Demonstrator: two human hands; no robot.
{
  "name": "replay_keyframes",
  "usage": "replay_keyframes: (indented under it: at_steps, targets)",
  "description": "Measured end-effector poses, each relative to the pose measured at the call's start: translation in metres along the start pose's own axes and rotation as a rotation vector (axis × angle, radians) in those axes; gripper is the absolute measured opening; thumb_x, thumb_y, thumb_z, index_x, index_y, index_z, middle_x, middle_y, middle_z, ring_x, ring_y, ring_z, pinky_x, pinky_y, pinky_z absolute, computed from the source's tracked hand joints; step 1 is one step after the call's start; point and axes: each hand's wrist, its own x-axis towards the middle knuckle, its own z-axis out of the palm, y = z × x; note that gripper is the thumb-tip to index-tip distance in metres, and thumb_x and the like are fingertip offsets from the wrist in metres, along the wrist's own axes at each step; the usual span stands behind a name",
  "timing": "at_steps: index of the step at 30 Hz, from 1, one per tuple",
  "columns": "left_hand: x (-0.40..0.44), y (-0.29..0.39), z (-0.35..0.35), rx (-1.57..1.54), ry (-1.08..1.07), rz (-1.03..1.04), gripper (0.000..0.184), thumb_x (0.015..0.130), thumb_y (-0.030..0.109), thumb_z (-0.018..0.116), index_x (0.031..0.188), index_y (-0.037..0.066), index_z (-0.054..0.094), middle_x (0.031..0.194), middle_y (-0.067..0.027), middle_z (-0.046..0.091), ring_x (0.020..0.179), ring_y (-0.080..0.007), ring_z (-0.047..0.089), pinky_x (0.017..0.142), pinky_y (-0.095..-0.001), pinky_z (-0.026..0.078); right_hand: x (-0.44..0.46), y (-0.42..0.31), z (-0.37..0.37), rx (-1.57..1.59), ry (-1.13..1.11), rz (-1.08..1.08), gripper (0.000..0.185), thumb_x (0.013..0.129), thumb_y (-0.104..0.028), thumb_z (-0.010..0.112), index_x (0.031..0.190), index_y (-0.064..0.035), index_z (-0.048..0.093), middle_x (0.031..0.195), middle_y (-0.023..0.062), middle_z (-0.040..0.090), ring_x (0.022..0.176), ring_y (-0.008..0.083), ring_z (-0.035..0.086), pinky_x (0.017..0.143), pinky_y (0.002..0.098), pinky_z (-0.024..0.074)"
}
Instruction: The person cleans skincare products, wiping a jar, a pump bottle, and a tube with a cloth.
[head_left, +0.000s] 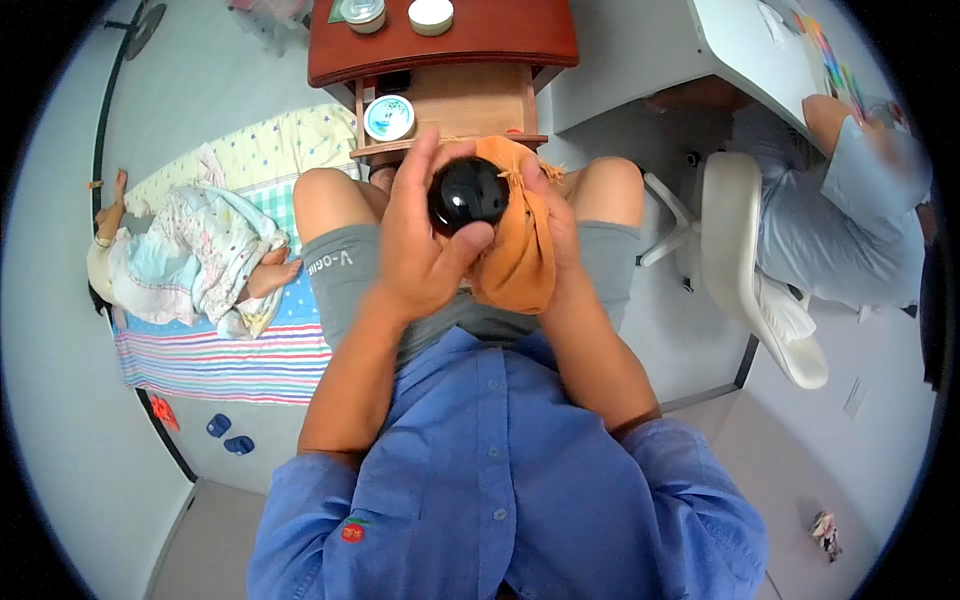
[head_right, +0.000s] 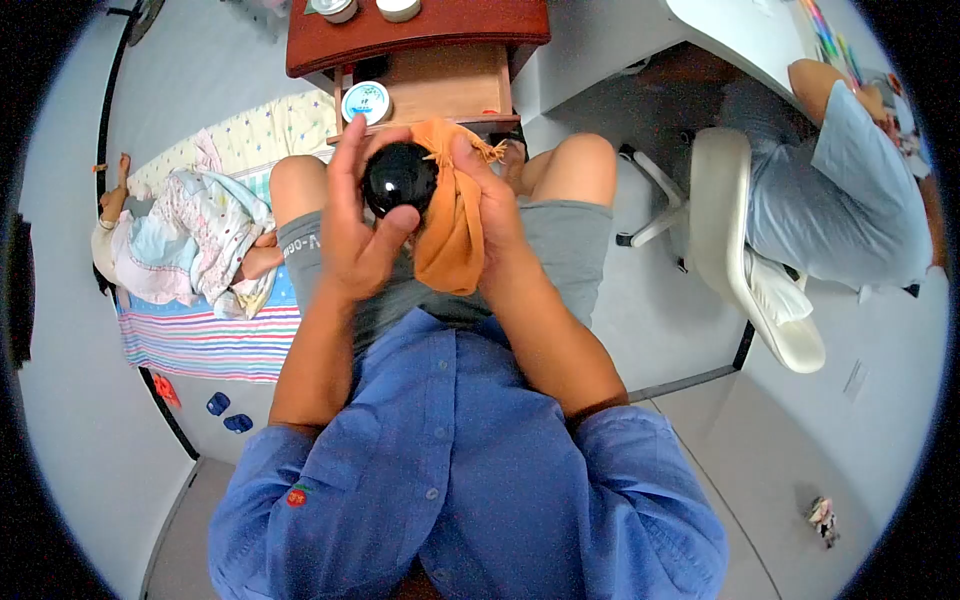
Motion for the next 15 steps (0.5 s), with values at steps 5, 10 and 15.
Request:
replay_keyframes:
  at_steps: [5, 10, 15]
  targets:
    - [0.014, 0.016, -0.018, 0.23, -0.273, 0.007, 0.089, 0.072, 0.024, 0.09, 0.143, -0.003, 0.044, 0.129, -0.0193, 0.06, 0.123, -0.0397, 0.054, 0.105, -0.0456, 0.043, 0.004, 0.003, -0.015, -0.078, 0.077, 0.026, 0.042, 0.104, -0.036, 0.058, 0.13, -0.0032, 0.059, 0.118, 0.0133, 0.069, 0.101, 0.0237, 0.072, 0.088, 0.0372, 0.0612]
    - [0.003, -0.004, 0.01, 0.21, -0.098, 0.026, 0.079, 0.073, 0.022, 0.09, 0.138, 0.002, 0.049, 0.13, -0.0184, 0.061, 0.118, -0.0374, 0.06, 0.102, -0.0414, 0.048, 0.014, 0.009, -0.024, -0.115, 0.223, -0.03, 0.041, 0.105, -0.036, 0.058, 0.127, -0.0027, 0.06, 0.112, 0.01, 0.069, 0.095, 0.0222, 0.071, 0.083, 0.0342, 0.0603]
    - [-0.004, -0.018, 0.008, -0.587, 0.229, -0.394, 0.073, 0.088, 0.051, 0.078, 0.135, 0.001, 0.054, 0.115, -0.0127, 0.068, 0.104, -0.0222, 0.067, 0.092, -0.0332, 0.055, 0.01, 0.003, -0.012, -0.596, 0.267, -0.324, 0.039, 0.103, -0.033, 0.063, 0.126, -0.0021, 0.058, 0.111, 0.0088, 0.066, 0.092, 0.0192, 0.068, 0.082, 0.0325, 0.0585]
